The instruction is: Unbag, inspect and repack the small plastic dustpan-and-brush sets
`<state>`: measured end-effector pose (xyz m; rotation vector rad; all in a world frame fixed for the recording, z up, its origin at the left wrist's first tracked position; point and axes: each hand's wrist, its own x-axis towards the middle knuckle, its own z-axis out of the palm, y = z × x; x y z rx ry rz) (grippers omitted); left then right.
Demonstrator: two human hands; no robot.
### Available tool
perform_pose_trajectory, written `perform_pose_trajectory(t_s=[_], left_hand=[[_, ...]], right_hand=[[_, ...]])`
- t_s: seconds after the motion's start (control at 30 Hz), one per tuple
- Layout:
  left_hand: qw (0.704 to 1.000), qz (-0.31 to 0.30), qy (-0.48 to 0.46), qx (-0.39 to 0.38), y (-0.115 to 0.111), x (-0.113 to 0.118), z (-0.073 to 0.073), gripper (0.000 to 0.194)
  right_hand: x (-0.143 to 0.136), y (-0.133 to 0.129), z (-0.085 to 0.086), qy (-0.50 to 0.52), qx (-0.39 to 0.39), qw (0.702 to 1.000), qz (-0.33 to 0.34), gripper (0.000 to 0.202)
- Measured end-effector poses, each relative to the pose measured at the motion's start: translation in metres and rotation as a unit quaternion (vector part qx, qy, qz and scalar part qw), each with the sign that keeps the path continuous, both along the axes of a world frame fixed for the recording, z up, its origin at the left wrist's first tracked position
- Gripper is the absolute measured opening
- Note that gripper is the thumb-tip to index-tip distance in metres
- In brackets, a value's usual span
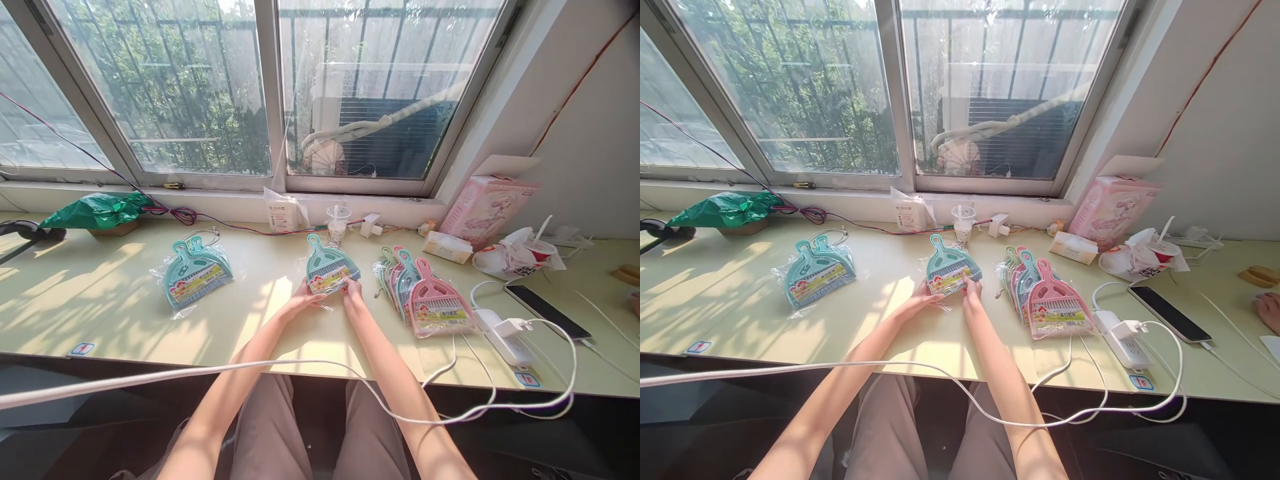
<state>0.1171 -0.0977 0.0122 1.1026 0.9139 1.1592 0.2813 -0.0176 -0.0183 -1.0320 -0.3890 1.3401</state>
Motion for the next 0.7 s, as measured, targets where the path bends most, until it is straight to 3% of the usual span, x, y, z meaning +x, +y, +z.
perform_pose_trajectory(t_s=[0.1,0.23,0.43,0.53,0.6,0.7], left_hand=[[1.000,0.017,-0.004,-0.005,0.003,-0.003,-0.002,0.059],[0.999,0.036,-0.026,-0.004,0.009,-0.006,-0.013,0.062],[0.992,0.107,-0.028,-0.055,0.026,-0.018,-0.019,0.046],[0.985,0.143,-0.040,-0.092,0.036,-0.033,-0.014,0.030],[0.980,0.163,-0.058,-0.100,0.038,-0.045,-0.010,0.026],[0.976,0.168,-0.073,-0.114,0.038,-0.063,-0.005,0.028]], right_hand=[[0.001,0.000,-0.003,-0.023,0.037,0.999,0.019,0.023],[-0.004,-0.001,-0.006,-0.016,0.051,0.998,0.045,0.020],[0.002,0.004,0.001,-0.012,0.032,0.984,0.174,0.013],[0.015,0.005,0.010,-0.126,0.031,0.970,0.204,0.010],[0.024,0.003,0.015,-0.275,0.103,0.944,0.152,0.013],[0.029,-0.004,0.020,-0.474,0.243,0.842,0.084,0.043]])
